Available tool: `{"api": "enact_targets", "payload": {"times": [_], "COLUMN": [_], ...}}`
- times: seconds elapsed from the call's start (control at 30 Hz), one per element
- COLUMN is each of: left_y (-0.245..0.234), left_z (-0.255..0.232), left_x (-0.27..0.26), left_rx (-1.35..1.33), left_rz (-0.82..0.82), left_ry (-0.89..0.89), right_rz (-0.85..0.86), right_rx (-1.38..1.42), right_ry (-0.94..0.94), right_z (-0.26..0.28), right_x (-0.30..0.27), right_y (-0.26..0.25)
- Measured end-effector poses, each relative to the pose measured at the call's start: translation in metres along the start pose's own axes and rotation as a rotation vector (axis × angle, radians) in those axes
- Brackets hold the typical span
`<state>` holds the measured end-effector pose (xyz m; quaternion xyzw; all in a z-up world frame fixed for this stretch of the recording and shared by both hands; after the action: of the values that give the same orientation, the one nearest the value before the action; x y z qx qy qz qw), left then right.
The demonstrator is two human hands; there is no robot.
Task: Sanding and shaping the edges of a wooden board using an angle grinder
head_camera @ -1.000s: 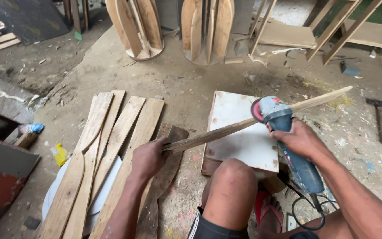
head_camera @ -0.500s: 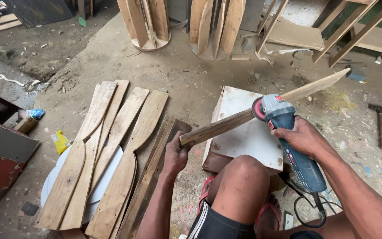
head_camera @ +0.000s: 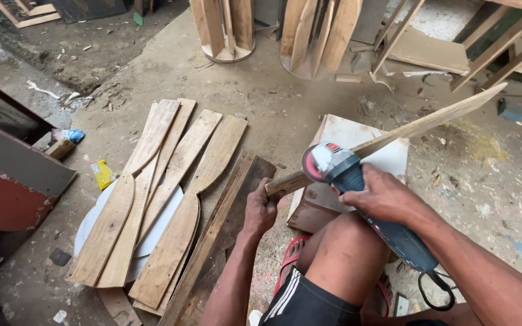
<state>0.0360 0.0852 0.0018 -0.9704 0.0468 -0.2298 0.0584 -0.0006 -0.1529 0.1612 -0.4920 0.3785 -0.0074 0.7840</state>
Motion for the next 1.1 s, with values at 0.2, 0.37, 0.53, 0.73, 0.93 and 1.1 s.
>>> {"api": "enact_targets", "payload": {"times": [0.2, 0.37, 0.53, 0.73, 0.93, 1.1], "left_y": [0.002, -0.002, -0.002, -0.002, -0.002, -0.004], "left_z": [-0.018, -0.037, -0.034, -0.027, -0.045, -0.035], "left_x": [0.004, 0.006, 0.006, 0.001, 0.003, 0.001], "left_rx": [-0.011, -0.062, -0.053, -0.064, -0.012, 0.021], "left_rz": [-0.034, -0.079, -0.078, -0.095, -0.045, -0.042], "left_ry": [0.042, 0.051, 0.058, 0.075, 0.057, 0.011], "right_rz": [0.071, 0.104, 0.130, 0.074, 0.089, 0.081], "right_rx": [-0.075, -0.106, -0.073, -0.093, -0.082, -0.161], "right_ry": [-0.186, -0.226, -0.277, -0.148, -0.094, -0.129], "right_z": [0.042, 0.058, 0.056, 0.045, 0.047, 0.037], "right_x": [-0.017, -0.025, -0.014, -0.012, -0.027, -0.009], "right_y": [0.011, 0.022, 0.034, 0.024, 0.025, 0.036]}}
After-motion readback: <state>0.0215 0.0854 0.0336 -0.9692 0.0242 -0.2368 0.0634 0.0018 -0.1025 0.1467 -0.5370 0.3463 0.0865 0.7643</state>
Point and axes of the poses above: each hand's wrist, its own x-axis towards the middle knuckle, its own y-axis out of the palm, z = x × y, the point moved 6 cm from there along x, towards the middle knuckle, and after that the axes turned 15 degrees about y, right-handed, at the moved point
